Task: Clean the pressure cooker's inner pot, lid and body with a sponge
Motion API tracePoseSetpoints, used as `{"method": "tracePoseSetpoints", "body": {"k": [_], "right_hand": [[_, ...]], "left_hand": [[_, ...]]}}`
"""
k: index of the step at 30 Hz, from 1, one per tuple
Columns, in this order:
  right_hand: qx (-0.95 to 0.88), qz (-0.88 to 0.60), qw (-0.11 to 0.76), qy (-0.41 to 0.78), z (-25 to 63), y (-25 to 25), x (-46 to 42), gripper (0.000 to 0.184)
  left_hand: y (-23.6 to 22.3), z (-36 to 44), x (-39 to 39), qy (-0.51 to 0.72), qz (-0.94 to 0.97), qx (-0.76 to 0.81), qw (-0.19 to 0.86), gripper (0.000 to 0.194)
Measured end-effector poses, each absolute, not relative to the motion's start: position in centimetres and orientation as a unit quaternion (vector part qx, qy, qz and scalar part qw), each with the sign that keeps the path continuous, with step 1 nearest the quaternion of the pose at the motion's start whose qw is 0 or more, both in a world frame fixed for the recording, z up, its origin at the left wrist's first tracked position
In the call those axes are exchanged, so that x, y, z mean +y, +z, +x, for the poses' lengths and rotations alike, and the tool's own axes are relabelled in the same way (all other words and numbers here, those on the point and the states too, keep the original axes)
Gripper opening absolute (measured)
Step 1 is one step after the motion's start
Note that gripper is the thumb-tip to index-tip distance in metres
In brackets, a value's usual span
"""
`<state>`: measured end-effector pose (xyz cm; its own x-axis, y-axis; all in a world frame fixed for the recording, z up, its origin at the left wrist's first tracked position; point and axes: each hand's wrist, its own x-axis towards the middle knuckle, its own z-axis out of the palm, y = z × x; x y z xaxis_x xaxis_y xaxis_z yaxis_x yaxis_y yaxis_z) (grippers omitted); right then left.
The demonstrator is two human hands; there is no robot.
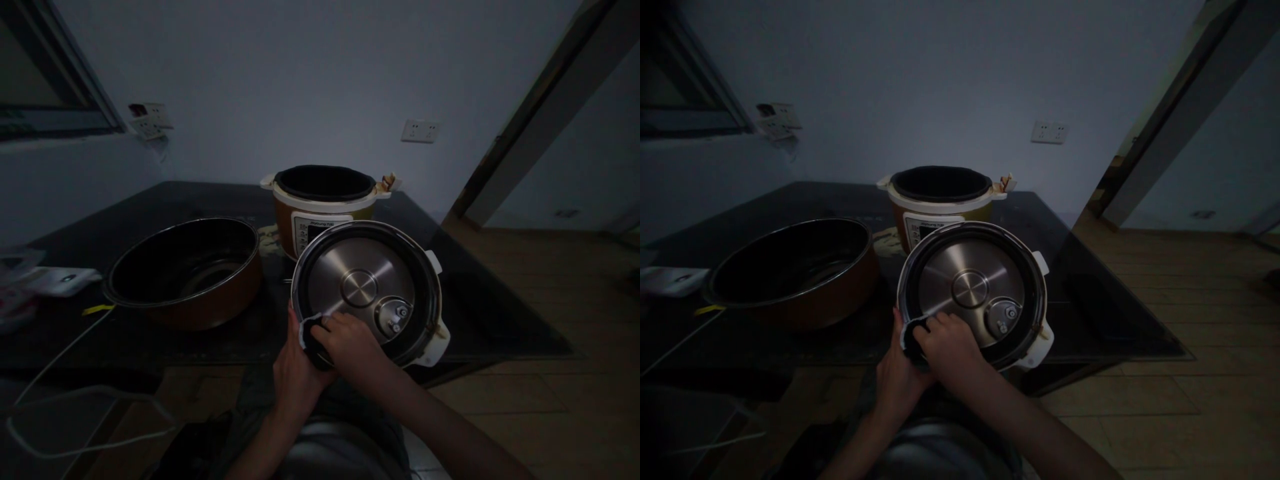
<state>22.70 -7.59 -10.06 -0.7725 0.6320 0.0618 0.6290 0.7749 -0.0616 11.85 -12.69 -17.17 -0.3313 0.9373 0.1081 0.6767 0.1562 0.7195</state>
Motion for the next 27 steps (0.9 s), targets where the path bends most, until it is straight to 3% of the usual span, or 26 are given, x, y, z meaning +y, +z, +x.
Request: {"method": "tracePoseSetpoints", "body": {"k": [3, 10, 17, 27], "right_hand": [[-0.933, -0.355, 0.045, 0.039, 22.7, -10.2, -7.6, 0.016], [-0.901, -0.417, 0.101, 0.064, 20.1, -9.4, -6.5, 0.025], [-0.87, -0.458, 0.157, 0.093, 18.7, -7.4, -4.0, 0.02], [-0.787, -0.506, 0.312, 0.165, 18.7, -6.0, 1.1, 0.02]], "left_hand": [[-17.4, 11.9, -12.7, 0.35, 0.551, 0.735, 0.184, 0.125], [-18.5, 11.8, -12.7, 0.341, 0.56, 0.737, 0.164, 0.106], [-18.1, 11.8, -12.4, 0.361, 0.554, 0.728, 0.18, 0.139], [-18.5, 11.8, -12.5, 0.363, 0.565, 0.721, 0.172, 0.142]]}}
